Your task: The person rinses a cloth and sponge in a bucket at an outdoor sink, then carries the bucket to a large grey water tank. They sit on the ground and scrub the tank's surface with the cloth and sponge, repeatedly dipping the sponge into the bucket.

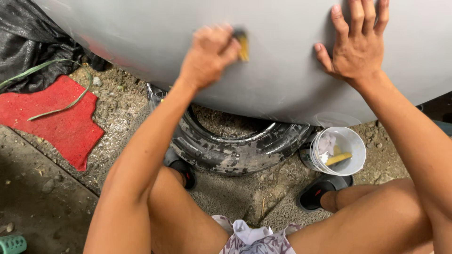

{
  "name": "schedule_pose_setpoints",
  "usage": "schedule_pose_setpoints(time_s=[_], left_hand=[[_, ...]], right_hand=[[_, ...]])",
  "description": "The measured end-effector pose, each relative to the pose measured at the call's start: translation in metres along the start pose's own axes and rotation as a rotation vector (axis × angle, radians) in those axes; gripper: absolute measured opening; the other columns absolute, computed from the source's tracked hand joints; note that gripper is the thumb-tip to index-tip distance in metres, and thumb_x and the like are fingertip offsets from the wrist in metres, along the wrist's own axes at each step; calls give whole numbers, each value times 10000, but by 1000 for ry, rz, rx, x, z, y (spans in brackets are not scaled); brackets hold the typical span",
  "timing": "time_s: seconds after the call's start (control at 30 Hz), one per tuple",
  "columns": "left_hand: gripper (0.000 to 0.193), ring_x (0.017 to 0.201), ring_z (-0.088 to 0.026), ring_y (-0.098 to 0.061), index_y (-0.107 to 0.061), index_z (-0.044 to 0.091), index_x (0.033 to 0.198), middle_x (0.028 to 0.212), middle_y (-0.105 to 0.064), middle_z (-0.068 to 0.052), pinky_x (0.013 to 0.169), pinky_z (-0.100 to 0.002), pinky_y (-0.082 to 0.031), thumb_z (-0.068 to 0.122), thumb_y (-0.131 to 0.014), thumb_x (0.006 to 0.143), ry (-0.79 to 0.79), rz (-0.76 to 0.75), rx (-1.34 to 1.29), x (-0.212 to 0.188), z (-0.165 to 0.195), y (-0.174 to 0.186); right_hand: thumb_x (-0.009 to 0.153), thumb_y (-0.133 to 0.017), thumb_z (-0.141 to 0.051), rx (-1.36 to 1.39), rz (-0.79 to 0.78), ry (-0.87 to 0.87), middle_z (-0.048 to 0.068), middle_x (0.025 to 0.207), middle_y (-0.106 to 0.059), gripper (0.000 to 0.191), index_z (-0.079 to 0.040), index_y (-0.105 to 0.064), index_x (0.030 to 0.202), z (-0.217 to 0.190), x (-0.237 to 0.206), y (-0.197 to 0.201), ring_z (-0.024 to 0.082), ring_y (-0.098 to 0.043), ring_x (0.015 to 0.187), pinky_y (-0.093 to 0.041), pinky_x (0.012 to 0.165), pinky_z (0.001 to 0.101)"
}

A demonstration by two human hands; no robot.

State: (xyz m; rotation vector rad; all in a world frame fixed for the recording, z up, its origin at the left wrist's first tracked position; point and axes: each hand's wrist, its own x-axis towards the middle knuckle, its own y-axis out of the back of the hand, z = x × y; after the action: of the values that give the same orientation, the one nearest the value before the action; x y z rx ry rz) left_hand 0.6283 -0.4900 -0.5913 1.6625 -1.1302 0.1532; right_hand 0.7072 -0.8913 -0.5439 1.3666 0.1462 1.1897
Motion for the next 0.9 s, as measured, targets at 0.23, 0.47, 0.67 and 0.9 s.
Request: schedule_pose_setpoints(time_s=[0.23, 0.47, 0.67, 0.9], left_hand=[[526, 1353, -253, -466, -434, 170, 1350, 1474, -465, -126, 1167, -423, -345, 179, -691, 891, -759, -108, 10, 29, 72, -18], [497, 1260, -272, -534, -525, 206, 1474, 1455, -529, -125, 1082, -429, -425, 172, -651, 994, -224, 121, -109, 53, 39, -11], [404, 1232, -223, -539, -583, 224, 1353, 1405, -551, -82, 1073, -418, -418, 155, -686, 968, -545, 73, -21, 47, 83, -16], [571, 1186, -241, -547, -581, 283, 1396, 1429, -533, -86, 1048, -372, -409, 75, -772, 900, -540, 88, 26, 54, 56, -11]], right_hand=[[1092, -525, -472, -52, 67, 38, 292, 1666, -307, 745, -59, -297, 1669, -7, 13, 9, 455, -257, 1596, -123, 1294, 676], [1043, -506, -441, -56, 31, 16, 289, 1617, -335, 765, -38, -299, 1660, -7, 9, 11, 456, -276, 1539, -130, 1300, 663], [1086, -525, -450, -31, 36, 6, 282, 1657, -317, 740, -39, -291, 1655, -8, 14, 15, 455, -266, 1557, -122, 1302, 663], [1057, -554, -455, -52, 76, 32, 286, 1652, -321, 750, -43, -314, 1635, -10, 15, 14, 456, -277, 1583, -119, 1296, 652]])
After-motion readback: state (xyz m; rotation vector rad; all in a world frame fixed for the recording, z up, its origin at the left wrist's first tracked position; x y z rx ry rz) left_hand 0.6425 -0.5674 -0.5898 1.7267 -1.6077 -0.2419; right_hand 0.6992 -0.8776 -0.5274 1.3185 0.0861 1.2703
